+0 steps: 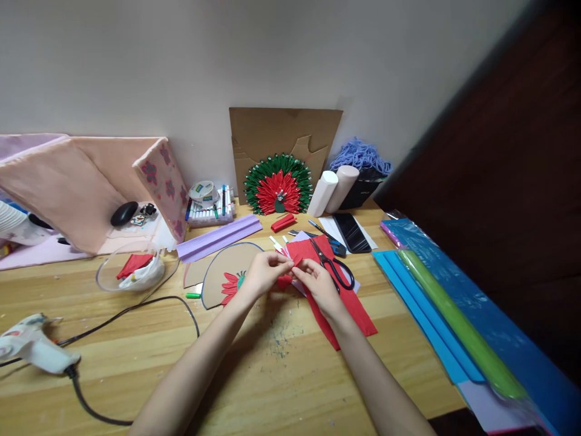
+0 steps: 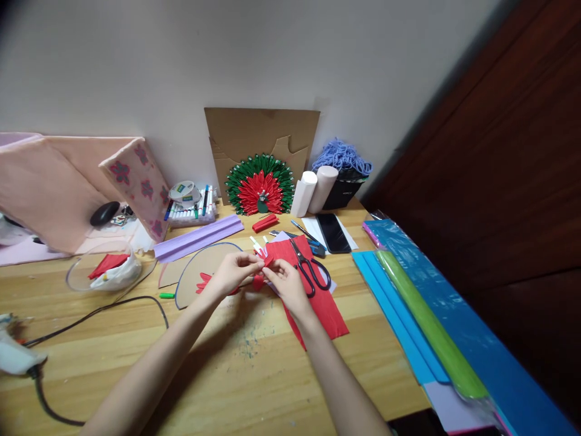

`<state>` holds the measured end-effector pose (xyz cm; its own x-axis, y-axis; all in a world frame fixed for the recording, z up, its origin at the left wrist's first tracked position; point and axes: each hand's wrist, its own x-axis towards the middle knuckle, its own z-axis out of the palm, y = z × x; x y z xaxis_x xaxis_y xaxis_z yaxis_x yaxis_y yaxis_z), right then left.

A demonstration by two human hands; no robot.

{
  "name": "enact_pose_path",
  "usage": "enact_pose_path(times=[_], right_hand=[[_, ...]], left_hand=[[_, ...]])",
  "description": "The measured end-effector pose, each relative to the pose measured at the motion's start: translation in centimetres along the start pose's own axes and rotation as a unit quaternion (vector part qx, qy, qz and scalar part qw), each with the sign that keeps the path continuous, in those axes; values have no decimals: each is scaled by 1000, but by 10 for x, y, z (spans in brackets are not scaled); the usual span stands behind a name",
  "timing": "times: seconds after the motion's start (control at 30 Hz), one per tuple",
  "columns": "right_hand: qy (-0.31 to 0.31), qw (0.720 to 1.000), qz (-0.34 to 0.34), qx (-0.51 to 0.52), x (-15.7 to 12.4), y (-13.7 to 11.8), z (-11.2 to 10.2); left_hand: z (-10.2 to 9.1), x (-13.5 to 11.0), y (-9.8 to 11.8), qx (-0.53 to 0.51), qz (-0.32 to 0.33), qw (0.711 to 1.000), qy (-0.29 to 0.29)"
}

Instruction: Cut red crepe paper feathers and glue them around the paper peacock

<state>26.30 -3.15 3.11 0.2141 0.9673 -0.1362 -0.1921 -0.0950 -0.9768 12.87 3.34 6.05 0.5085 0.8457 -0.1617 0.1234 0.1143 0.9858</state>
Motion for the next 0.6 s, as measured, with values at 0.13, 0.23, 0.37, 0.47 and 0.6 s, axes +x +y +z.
enact_pose_path(times=[0.13,0.23,0.37,0.47,0.6], right_hand=[[34,999,-6,17,0,1,0],[35,999,-20,7,0,1,-3],[30,999,-34,1,2,5,-6],[35,999,-38,0,3,7,-7],[40,998,-41,-3,4,7,-8]], left_hand=[[2,-1,1,-12,-13,1000,1],[3,-2,3,-20,-26,999,5],[4,-4,6,-25,-41,999,4],[4,-5,8,-18,-45,999,2],[4,-5,10,8,-57,998,-2]])
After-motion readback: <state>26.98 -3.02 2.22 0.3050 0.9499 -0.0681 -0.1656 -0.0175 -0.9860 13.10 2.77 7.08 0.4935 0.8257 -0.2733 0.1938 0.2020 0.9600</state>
